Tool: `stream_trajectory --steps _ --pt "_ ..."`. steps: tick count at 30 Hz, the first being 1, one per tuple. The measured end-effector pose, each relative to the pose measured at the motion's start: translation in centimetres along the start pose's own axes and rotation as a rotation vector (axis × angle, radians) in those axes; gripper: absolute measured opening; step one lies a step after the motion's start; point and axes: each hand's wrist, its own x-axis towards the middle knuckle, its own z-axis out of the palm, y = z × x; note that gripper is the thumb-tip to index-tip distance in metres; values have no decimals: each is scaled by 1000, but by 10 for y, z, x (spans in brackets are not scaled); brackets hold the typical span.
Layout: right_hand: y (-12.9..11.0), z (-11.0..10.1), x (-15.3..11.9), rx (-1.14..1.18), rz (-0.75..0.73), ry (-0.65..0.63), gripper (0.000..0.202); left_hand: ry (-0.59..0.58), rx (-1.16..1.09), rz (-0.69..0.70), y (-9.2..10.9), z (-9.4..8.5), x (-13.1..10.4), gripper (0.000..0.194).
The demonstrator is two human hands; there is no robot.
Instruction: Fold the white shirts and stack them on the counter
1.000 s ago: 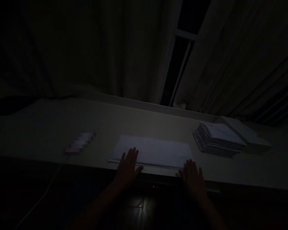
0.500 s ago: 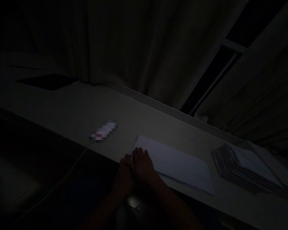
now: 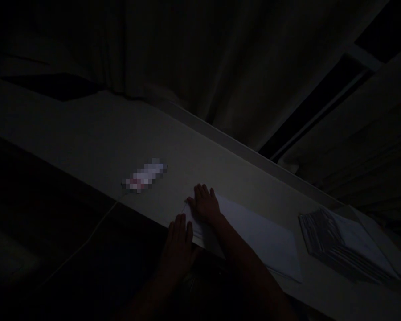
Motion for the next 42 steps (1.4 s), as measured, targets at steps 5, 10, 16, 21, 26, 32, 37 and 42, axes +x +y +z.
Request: stream_trajectory --steps 5,10,16,21,26,32,37,42 --pt "3 7 12 29 45 42 73 -24 2 -12 1 -1 0 76" --pt "5 2 14 52 55 -1 70 60 -51 0 -3 -6 3 72" --pt "-1 -13 -16 -8 -64 101 59 116 -66 -75 -13 -31 23 62" --pt "-6 8 -44 -40 -97 25 55 9 29 27 -12 -27 26 67" --pt "-2 14 -28 8 -40 73 59 -7 79 25 -14 -13 18 68" --pt "13 3 -19 80 -25 168 58 -8 159 107 -13 -19 51 52" --pt "46 0 -36 107 65 172 51 -93 72 252 -6 -6 137 49" --pt "65 8 -53 122 72 222 51 -245 110 359 -11 24 173 53"
